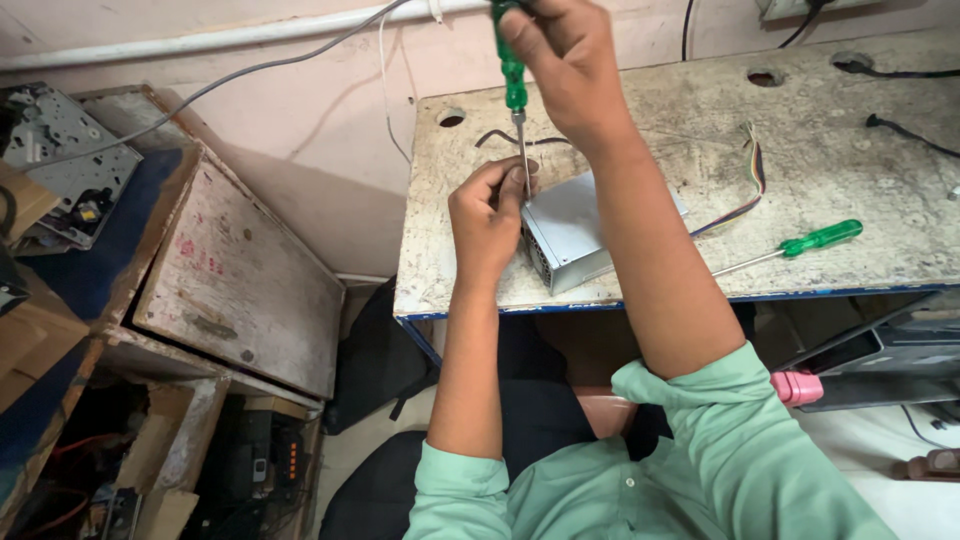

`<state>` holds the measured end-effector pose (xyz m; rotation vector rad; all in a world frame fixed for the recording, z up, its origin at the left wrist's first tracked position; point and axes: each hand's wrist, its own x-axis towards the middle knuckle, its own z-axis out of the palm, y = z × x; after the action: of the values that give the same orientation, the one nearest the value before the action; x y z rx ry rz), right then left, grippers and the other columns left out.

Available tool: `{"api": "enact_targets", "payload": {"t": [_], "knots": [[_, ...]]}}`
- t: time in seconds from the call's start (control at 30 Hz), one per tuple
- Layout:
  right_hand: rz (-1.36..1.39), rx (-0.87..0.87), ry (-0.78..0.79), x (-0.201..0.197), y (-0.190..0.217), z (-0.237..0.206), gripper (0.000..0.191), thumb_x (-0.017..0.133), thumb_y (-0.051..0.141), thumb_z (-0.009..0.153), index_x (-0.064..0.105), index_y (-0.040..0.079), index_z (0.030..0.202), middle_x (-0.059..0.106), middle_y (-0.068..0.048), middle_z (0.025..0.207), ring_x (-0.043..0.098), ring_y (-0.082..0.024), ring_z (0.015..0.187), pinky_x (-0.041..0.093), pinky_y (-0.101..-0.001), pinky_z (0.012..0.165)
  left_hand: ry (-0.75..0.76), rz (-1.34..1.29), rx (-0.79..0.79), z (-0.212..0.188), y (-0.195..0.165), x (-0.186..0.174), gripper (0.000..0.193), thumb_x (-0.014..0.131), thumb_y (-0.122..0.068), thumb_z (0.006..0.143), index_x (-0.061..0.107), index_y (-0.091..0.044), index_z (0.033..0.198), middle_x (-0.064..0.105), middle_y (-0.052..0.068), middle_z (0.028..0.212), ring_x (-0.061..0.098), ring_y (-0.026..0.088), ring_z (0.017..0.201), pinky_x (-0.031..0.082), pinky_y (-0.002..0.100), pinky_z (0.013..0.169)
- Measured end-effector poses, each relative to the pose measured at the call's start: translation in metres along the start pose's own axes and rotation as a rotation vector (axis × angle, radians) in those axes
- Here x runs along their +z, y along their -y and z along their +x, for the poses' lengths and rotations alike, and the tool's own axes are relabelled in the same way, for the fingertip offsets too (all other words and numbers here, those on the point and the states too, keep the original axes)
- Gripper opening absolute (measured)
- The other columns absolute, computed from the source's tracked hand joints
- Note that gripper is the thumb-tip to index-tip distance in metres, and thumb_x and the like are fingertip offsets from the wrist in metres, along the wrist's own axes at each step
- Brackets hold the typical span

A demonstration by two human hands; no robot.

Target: The person handles a computer power supply unit, rotates it to inspect the sides and connectors, then uses a green screwdriver to remove screws from the casing. The person continues unscrewing multiple screws from different sides of the unit.

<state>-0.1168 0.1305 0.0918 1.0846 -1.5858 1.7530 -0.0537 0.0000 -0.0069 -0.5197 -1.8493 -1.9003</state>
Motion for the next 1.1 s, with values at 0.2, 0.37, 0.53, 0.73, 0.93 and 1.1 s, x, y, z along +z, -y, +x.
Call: {"api": "enact_targets", "payload": {"t": [0.2,0.37,0.53,0.73,0.93,1.1], "knots": [[0.097,0.001,0.094,-0.002,0.0,-0.002,0.021,0.071,0.004,0.109,0.064,-0.001,0.128,0.071,-0.006,0.121,0.071,-0.013,0.103,0.061,-0.0299,0.097,-0.008,0.03,0.004,0.001,-0.001,-0.001,0.014,0.061,0.0,0.099,0.075,0.004,0.102,0.074,0.006,0.086,0.067,0.009,0.075,0.055,0.024,0.07],[-0.345,0.041,-0.064,0.004,0.0,0.001,0.024,0.085,0.008,0.096,0.067,-0.004,0.106,0.069,-0.01,0.098,0.065,-0.014,0.087,0.059,-0.0319,0.08,-0.002,0.065,-0.003,0.0,-0.002,-0.001,0.015,0.062,0.0,0.099,0.076,0.003,0.101,0.073,0.007,0.081,0.066,0.01,0.073,0.053,0.025,0.069],[0.032,0.194,-0.047,0.005,0.006,0.002,0.019,0.062,0.018,0.096,0.067,0.005,0.11,0.072,0.003,0.095,0.068,-0.006,0.086,0.06,-0.0226,0.083,0.0,0.03,0.007,0.001,-0.001,-0.001,0.014,0.062,-0.001,0.099,0.076,0.003,0.102,0.073,0.006,0.084,0.066,0.01,0.074,0.054,0.025,0.07],[0.04,-0.044,-0.008,-0.001,-0.004,0.0,0.02,0.083,0.006,0.107,0.067,-0.002,0.115,0.065,-0.002,0.103,0.058,-0.009,0.087,0.05,-0.0255,0.078,0.007,0.041,0.028,0.0,-0.002,-0.003,0.015,0.062,0.0,0.1,0.076,0.003,0.103,0.074,0.006,0.088,0.067,0.01,0.076,0.054,0.025,0.071],[0.123,0.099,0.017,-0.003,-0.006,-0.004,0.021,0.07,0.01,0.101,0.066,0.002,0.12,0.069,0.0,0.107,0.064,-0.008,0.1,0.054,-0.0231,0.091,0.009,-0.016,0.001,0.0,0.002,-0.001,0.015,0.061,0.0,0.099,0.075,0.004,0.104,0.074,0.006,0.089,0.068,0.01,0.079,0.055,0.025,0.074],[-0.139,-0.128,0.004,-0.001,-0.002,-0.001,0.026,0.081,0.001,0.096,0.063,-0.003,0.115,0.065,-0.004,0.104,0.064,-0.013,0.099,0.057,-0.0286,0.089,0.006,-0.022,-0.013,0.0,0.003,-0.001,0.014,0.062,-0.001,0.1,0.075,0.004,0.103,0.073,0.007,0.086,0.065,0.009,0.076,0.054,0.025,0.071]]}}
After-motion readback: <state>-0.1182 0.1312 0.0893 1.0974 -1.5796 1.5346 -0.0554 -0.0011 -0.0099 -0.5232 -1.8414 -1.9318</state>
